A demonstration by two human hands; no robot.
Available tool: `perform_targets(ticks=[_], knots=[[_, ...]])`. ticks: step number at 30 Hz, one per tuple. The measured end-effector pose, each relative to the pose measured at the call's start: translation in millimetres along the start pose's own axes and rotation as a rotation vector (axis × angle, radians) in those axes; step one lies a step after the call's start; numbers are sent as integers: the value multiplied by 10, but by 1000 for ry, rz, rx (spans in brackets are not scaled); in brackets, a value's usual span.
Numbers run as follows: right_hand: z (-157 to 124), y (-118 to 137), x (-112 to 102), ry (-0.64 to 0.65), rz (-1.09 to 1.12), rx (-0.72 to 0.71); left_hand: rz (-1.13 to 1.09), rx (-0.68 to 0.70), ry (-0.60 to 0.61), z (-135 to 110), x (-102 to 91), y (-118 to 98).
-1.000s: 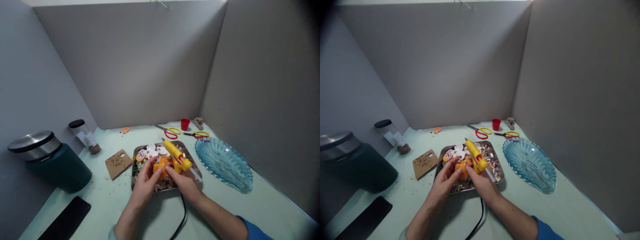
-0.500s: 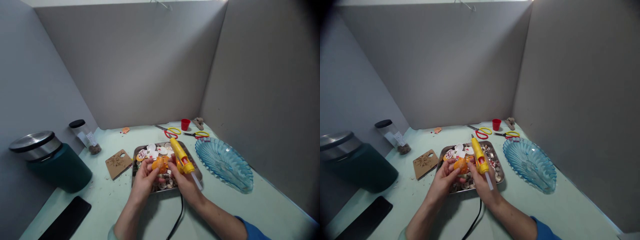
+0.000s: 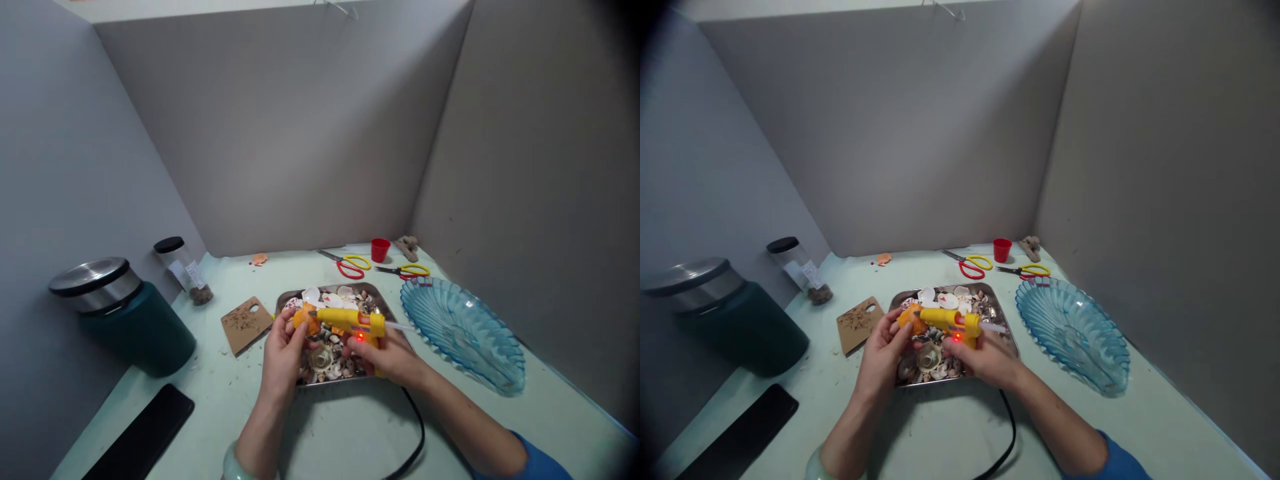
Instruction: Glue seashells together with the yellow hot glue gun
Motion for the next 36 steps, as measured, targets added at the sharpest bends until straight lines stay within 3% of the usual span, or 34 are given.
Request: perform_targets(ticks=[3,9,36], knots=[[-16,40,23,40,-132,-64,-7,-6,3,-6,8,-1],[-14,119,11,-7,-265,-141,-8,-7,13,-6,-3,25],[-25,119,28,-60,-133,-99,-11,-7,-21,0,1,13]])
Point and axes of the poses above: each hand's wrist, its own z-axis towards the middle knuckle, its own x-axis out of the palm, y = z × x, the point moved 2 cm from there along z, towards the middle knuckle, and after that the axes turned 7 degrees about y, right-handed, at the moved point
